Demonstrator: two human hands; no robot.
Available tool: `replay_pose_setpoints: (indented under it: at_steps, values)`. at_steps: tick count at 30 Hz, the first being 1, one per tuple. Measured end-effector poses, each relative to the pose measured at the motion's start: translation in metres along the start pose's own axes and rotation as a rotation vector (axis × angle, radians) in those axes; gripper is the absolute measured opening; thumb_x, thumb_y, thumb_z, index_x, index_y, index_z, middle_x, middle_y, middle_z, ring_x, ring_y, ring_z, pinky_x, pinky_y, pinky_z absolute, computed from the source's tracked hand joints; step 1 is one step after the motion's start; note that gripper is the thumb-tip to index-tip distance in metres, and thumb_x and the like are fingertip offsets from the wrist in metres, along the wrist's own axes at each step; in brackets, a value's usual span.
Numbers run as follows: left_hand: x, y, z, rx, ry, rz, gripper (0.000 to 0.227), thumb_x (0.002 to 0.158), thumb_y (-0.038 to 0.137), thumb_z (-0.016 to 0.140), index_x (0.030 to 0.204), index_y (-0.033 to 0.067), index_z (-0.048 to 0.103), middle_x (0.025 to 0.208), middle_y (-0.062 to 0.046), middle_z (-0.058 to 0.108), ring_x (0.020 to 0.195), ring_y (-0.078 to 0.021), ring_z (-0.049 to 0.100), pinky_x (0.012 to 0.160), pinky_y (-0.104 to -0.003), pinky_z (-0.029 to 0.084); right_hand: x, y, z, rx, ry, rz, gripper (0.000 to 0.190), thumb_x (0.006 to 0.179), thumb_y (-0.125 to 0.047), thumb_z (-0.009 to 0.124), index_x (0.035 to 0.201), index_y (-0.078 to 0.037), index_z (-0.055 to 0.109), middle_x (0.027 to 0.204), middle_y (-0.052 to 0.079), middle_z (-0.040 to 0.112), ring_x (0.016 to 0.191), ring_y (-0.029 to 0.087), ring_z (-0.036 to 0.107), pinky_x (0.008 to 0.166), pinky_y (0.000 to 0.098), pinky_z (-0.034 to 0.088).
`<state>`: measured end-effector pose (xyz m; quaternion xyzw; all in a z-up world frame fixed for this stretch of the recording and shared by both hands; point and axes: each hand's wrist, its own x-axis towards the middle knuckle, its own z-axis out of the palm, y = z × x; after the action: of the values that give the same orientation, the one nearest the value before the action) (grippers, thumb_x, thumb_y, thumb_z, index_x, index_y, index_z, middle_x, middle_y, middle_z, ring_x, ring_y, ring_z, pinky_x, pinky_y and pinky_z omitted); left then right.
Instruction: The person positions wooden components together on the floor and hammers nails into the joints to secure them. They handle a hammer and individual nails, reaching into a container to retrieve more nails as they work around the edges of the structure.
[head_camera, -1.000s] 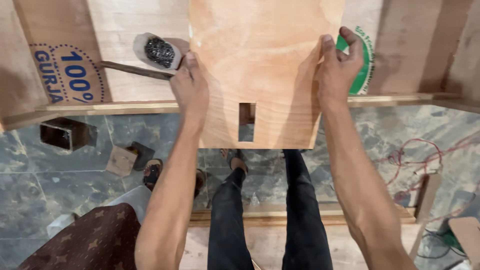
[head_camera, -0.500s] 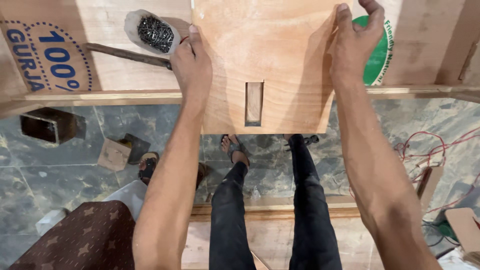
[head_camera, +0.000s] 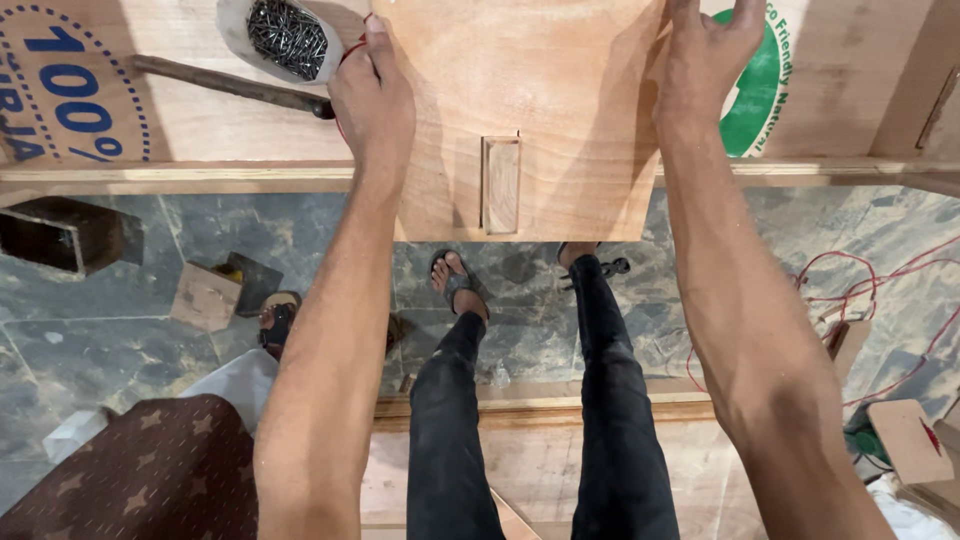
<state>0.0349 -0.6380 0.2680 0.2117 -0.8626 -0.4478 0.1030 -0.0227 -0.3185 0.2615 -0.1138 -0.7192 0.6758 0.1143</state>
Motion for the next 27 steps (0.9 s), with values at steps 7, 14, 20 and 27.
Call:
replay_pose_setpoints:
  at_steps: [7, 14, 20, 27]
  values:
    - [0.003, -0.008, 0.009, 0.015, 0.001, 0.047, 0.056, 0.111, 0.036, 0.044, 0.086, -0.0070, 0.070, 0.075, -0.024, 0.067, 0.069, -0.0421, 0.062, 0.069, -0.050, 0.047, 0.001, 0.034, -0.011, 0.060, 0.028, 0.085, 0.043, 0.108, -0.005, 0.086, 0.134, 0.011, 0.056, 0.116, 0.016, 0.061, 0.083, 0.012, 0.054, 0.079, 0.0296, 0.053]
    - [-0.001, -0.008, 0.005, -0.065, -0.015, -0.009, 0.056, 0.112, 0.037, 0.044, 0.090, -0.0070, 0.071, 0.072, -0.017, 0.068, 0.064, -0.0290, 0.063, 0.065, -0.046, 0.049, 0.006, 0.022, 0.004, 0.012, -0.011, -0.016, 0.051, 0.102, -0.008, 0.081, 0.137, 0.006, 0.045, 0.132, 0.007, 0.059, 0.079, 0.009, 0.058, 0.067, 0.0278, 0.052]
    - [-0.005, -0.013, 0.007, -0.015, -0.100, -0.234, 0.060, 0.112, 0.039, 0.043, 0.079, -0.0053, 0.067, 0.060, -0.013, 0.057, 0.056, -0.0219, 0.050, 0.058, -0.045, 0.041, 0.004, 0.037, 0.000, 0.012, -0.017, 0.080, 0.053, 0.106, -0.007, 0.082, 0.142, 0.007, 0.046, 0.124, 0.017, 0.064, 0.073, 0.011, 0.053, 0.064, 0.0281, 0.046]
    - [0.002, -0.020, 0.012, -0.032, -0.049, -0.086, 0.060, 0.113, 0.039, 0.043, 0.078, -0.0039, 0.066, 0.061, -0.010, 0.058, 0.057, -0.0192, 0.051, 0.060, -0.043, 0.043, 0.008, 0.049, -0.001, -0.017, -0.007, 0.039, 0.051, 0.106, -0.007, 0.080, 0.141, 0.007, 0.046, 0.136, 0.016, 0.062, 0.079, 0.011, 0.065, 0.068, 0.0284, 0.054]
